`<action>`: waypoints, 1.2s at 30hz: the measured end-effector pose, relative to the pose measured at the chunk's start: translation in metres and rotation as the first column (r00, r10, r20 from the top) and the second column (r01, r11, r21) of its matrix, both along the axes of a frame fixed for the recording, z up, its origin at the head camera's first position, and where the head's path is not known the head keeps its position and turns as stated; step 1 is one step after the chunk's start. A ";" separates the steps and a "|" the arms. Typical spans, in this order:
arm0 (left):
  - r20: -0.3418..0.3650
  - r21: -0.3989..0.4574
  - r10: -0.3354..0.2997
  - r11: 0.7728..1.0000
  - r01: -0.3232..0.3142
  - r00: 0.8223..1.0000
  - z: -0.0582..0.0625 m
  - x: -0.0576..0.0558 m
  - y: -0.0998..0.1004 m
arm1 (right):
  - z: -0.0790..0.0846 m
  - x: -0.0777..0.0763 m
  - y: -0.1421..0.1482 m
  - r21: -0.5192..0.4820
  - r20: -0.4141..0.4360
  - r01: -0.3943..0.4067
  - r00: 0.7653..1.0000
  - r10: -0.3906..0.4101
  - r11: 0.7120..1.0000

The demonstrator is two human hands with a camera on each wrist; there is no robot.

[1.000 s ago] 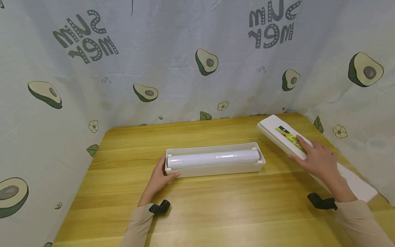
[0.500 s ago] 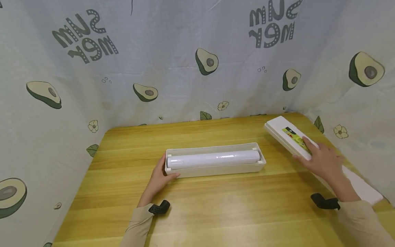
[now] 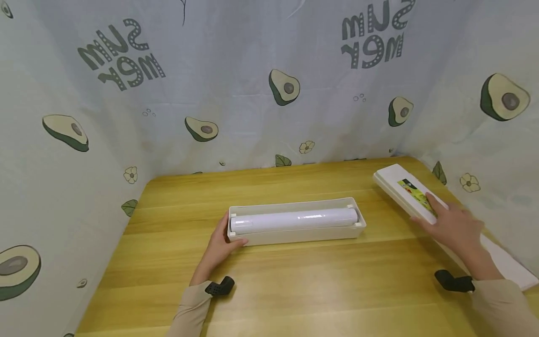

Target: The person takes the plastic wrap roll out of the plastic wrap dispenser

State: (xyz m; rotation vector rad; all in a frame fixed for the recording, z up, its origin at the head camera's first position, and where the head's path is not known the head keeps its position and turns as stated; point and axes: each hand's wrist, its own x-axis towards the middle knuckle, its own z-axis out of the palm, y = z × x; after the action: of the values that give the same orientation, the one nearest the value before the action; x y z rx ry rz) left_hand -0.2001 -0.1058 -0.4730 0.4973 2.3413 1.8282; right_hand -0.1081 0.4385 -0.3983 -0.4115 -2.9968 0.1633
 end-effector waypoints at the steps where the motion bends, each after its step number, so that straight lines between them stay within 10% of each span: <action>1: 0.001 0.002 -0.002 1.000 0.002 1.000 -0.001 0.000 0.001 | 0.000 0.001 0.001 -0.001 0.002 0.005 1.000 -0.005 1.000; 36: -0.008 -0.015 -0.002 1.000 0.002 1.000 -0.002 0.000 0.002 | -0.012 0.019 0.036 -0.054 0.051 0.103 0.994 -0.100 0.993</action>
State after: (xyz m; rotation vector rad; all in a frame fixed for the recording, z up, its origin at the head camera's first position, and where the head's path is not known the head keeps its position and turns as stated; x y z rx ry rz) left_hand -0.1998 -0.1039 -0.4754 0.5059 2.3569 1.8105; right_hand -0.0896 0.4745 -0.4099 -0.5802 -3.0156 0.2323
